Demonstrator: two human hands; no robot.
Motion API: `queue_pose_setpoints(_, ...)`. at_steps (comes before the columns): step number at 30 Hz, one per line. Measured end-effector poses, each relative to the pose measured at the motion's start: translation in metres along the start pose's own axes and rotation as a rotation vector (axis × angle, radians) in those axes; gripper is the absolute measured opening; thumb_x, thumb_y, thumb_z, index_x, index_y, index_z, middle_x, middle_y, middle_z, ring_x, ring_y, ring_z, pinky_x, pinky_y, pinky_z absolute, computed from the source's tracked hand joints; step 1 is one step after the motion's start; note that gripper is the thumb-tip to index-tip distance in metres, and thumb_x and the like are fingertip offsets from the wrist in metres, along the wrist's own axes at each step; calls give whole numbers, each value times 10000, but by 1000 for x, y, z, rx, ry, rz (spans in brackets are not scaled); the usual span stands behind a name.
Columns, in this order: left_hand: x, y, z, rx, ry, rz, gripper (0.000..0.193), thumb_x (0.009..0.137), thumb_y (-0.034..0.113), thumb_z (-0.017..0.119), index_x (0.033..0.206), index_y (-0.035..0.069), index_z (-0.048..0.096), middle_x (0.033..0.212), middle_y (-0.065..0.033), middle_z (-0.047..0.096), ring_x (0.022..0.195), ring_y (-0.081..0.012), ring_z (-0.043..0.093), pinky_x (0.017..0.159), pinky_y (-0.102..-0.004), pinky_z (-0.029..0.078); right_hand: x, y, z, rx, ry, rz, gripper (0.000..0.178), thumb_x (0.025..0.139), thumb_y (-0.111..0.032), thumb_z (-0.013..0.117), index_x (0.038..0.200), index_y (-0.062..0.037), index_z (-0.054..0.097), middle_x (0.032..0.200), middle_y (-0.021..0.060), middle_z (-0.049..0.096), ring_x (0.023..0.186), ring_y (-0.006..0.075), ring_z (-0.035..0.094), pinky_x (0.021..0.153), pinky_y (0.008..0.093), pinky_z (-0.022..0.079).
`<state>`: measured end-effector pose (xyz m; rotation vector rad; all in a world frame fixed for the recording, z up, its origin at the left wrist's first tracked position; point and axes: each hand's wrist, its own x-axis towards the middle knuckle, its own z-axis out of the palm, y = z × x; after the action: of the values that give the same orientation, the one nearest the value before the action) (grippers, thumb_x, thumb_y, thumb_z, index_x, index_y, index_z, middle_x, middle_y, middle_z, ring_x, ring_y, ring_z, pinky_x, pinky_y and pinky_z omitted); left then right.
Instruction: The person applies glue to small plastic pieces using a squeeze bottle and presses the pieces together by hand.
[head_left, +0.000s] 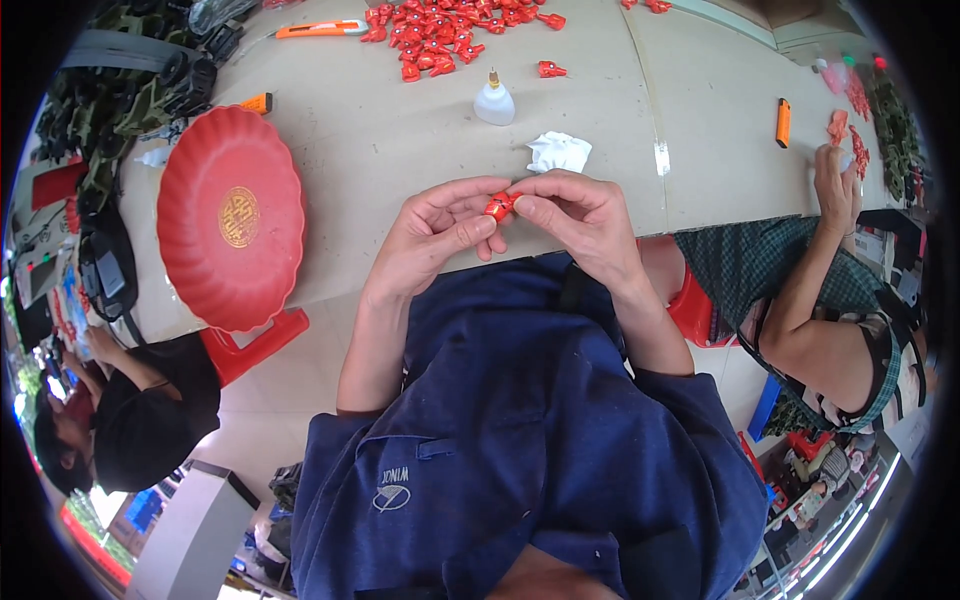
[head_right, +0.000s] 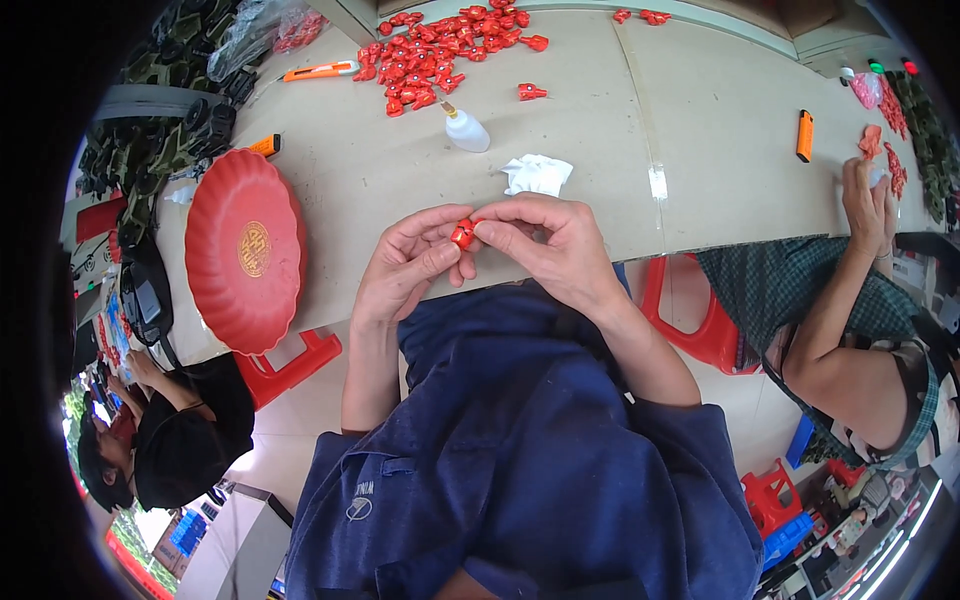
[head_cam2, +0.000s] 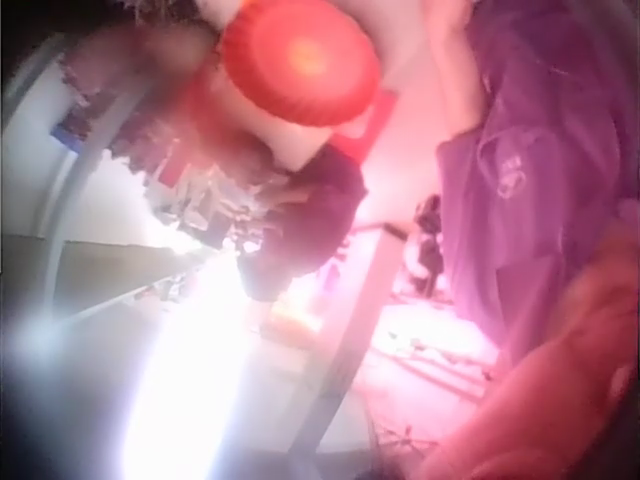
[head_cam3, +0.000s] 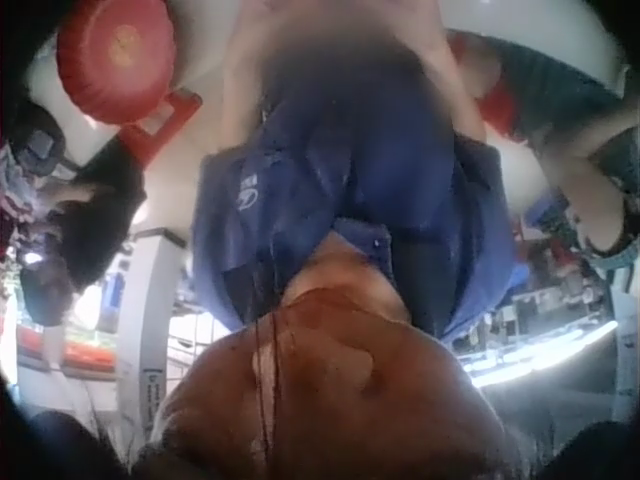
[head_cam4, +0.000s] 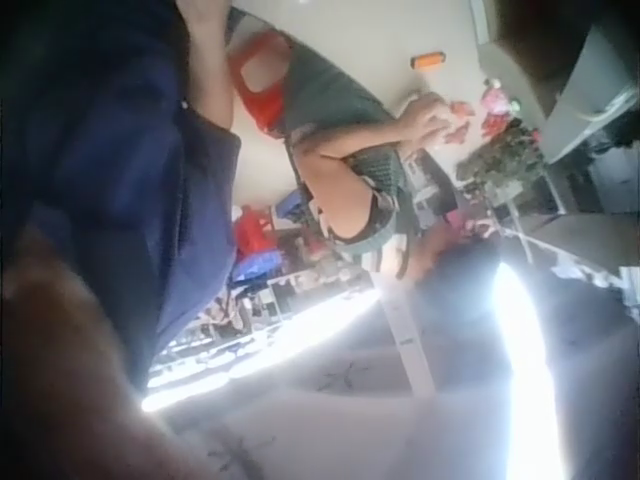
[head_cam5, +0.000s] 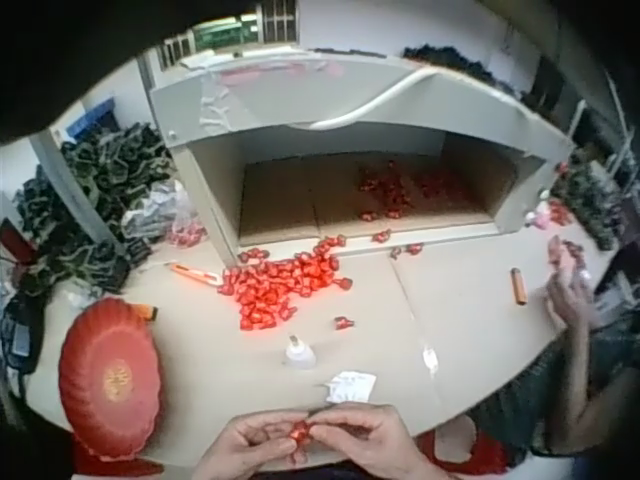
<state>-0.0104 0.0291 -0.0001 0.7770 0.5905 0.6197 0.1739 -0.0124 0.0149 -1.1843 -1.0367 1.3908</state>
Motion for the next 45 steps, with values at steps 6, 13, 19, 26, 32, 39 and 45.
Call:
queue_pose_setpoints(6,-1,3,-1,-87,18,-5,299,841,28,551,1132,-10,495,918,-136,607,699,-166,607,571,-241,486,18,-20,-12,-411,235,-242,160,746,-92,672,886,-17,654,772,57,620,658,101,529,600,224,422)
queue_pose_setpoints(13,-1,3,-1,-107,34,8,300,820,6,574,1111,-4,502,890,-128,612,681,-174,613,567,-252,493,67,-19,-11,-777,141,-420,351,665,-164,725,975,-34,627,898,99,626,849,238,544,799,334,421)
queue_pose_setpoints(19,-2,-2,-1,-142,49,60,313,809,-7,585,1110,-6,504,893,-122,612,686,-171,616,567,-251,494,77,-13,-12,-790,55,-442,346,714,-137,681,1029,-25,590,888,101,634,825,233,560,799,326,423)
queue_pose_setpoints(26,-1,-5,1,-135,119,100,321,811,-9,582,1125,-11,516,907,-114,611,690,-161,617,566,-246,494,30,-33,-14,-374,101,-376,307,805,-120,605,1070,-1,508,943,89,641,808,156,607,686,270,460)
queue_pose_setpoints(32,0,-2,4,-120,150,94,334,819,-2,575,1146,-12,510,906,-118,612,697,-164,618,569,-243,495,-14,-23,-19,-281,172,-200,328,740,-50,670,1041,2,552,891,95,635,818,131,596,694,245,453)
queue_pose_setpoints(39,2,-2,5,-123,158,78,327,826,14,572,1145,-12,506,903,-123,614,707,-168,619,585,-244,500,-19,-18,-20,-379,154,-306,310,661,-43,729,949,9,626,743,67,607,642,112,526,575,222,403)
queue_pose_setpoints(45,2,-1,5,-146,153,82,327,832,28,571,1149,-6,501,900,-124,615,716,-169,620,594,-244,503,-18,-19,-18,-453,167,-312,321,640,-52,747,936,12,642,712,79,621,589,127,511,532,236,395)
